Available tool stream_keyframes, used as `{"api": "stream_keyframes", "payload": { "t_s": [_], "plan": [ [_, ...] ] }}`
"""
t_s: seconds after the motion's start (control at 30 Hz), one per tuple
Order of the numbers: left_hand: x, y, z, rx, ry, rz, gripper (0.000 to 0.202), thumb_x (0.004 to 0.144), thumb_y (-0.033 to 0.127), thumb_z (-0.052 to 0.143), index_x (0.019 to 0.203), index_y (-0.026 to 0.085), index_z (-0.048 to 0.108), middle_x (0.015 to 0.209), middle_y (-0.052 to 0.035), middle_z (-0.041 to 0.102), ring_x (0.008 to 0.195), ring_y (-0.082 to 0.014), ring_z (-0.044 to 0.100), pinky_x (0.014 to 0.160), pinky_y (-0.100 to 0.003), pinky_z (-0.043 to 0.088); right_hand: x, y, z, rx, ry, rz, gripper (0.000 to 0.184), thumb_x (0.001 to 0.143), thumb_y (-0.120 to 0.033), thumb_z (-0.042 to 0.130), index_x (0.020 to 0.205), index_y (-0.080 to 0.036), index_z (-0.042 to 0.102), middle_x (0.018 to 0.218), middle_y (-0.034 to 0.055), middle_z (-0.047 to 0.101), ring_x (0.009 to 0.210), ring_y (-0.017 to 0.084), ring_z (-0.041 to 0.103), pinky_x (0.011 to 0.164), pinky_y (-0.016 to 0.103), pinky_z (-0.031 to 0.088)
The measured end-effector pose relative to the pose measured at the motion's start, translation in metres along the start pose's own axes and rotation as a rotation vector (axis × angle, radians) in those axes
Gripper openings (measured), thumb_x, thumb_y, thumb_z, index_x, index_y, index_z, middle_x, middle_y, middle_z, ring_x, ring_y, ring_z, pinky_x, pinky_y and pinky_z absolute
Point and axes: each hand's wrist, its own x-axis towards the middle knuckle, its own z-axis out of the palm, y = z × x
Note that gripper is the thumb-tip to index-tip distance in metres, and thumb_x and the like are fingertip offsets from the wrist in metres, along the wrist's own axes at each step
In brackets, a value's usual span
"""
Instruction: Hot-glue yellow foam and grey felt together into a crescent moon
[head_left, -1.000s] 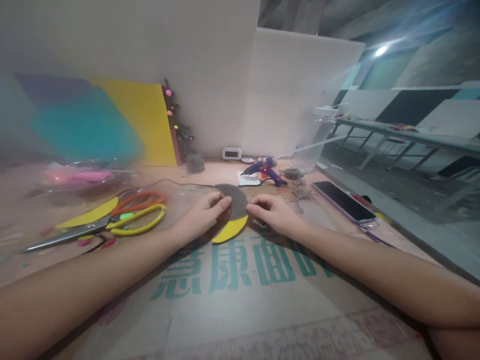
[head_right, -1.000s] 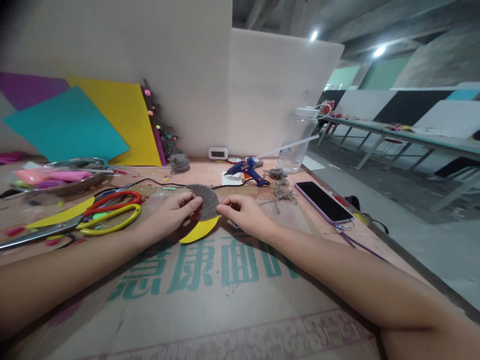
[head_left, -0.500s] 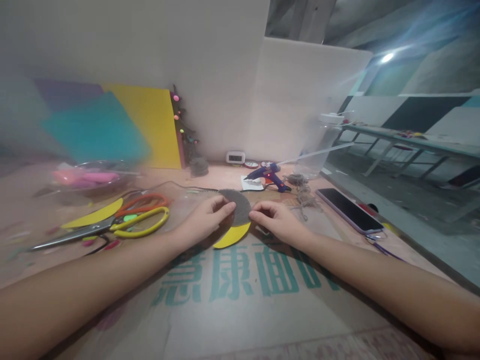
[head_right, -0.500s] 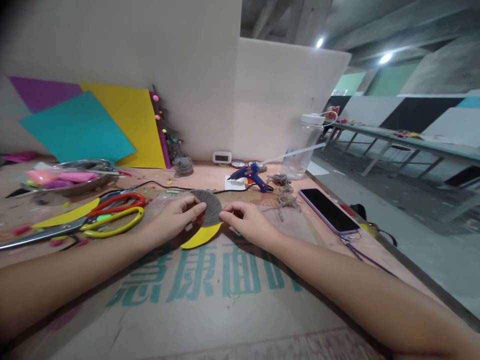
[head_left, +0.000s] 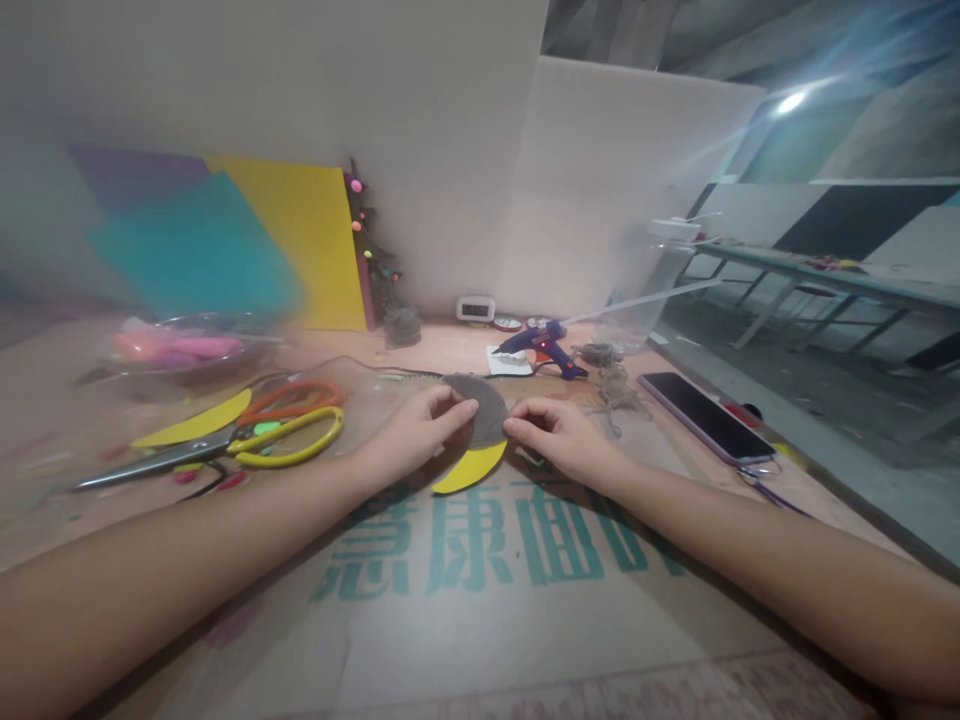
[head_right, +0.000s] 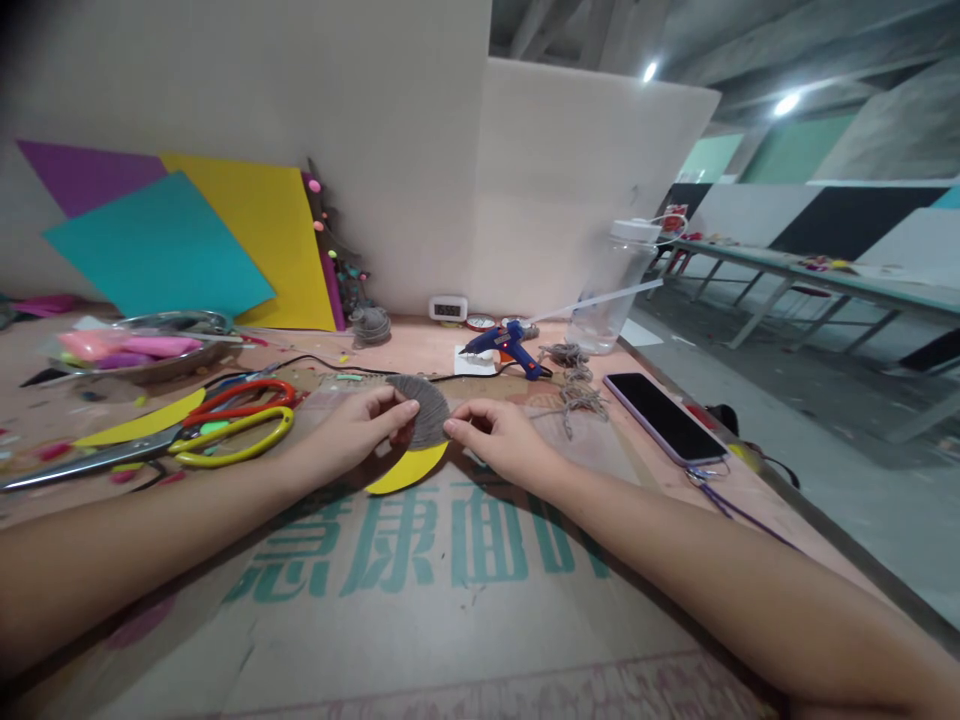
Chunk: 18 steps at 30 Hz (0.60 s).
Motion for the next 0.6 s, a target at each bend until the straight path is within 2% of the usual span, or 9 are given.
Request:
{"api": "stream_keyframes", "payload": {
  "t_s": [0.27,0.6],
  "plan": [
    [-0.0004,0.0017,-0.0006,0.016,-0.009,-0.014,0.038,0.086,0.054,0.056,0.075,0.018,0.053,0.064,0.0032,0.054,0.058,-0.0111,0.049,0.055,-0.022,0.039,0.002,-0.0007,0.0012,0.033,0.006,-0.01,0.026,0.083,-0.041,0.06,0.075,-0.016,0.062,0.061,-0.0025,0.054,0.056,0.01,0.044,0.053,0.023,0.035],
    [0.0001,-0.0005,-0.0013,-0.029,-0.013,-0.05,0.04,0.084,0.057,0.056,0.071,0.02,0.051,0.056,0.0049,0.049,0.048,-0.0098,0.044,0.046,-0.021,0.034,0.0025,-0.0008,0.0028,0.05,-0.006,0.011,0.022,0.083,-0.036,0.06,0.076,-0.015,0.062,0.061,-0.0024,0.054,0.056,0.009,0.045,0.051,0.022,0.033]
  ]
}}
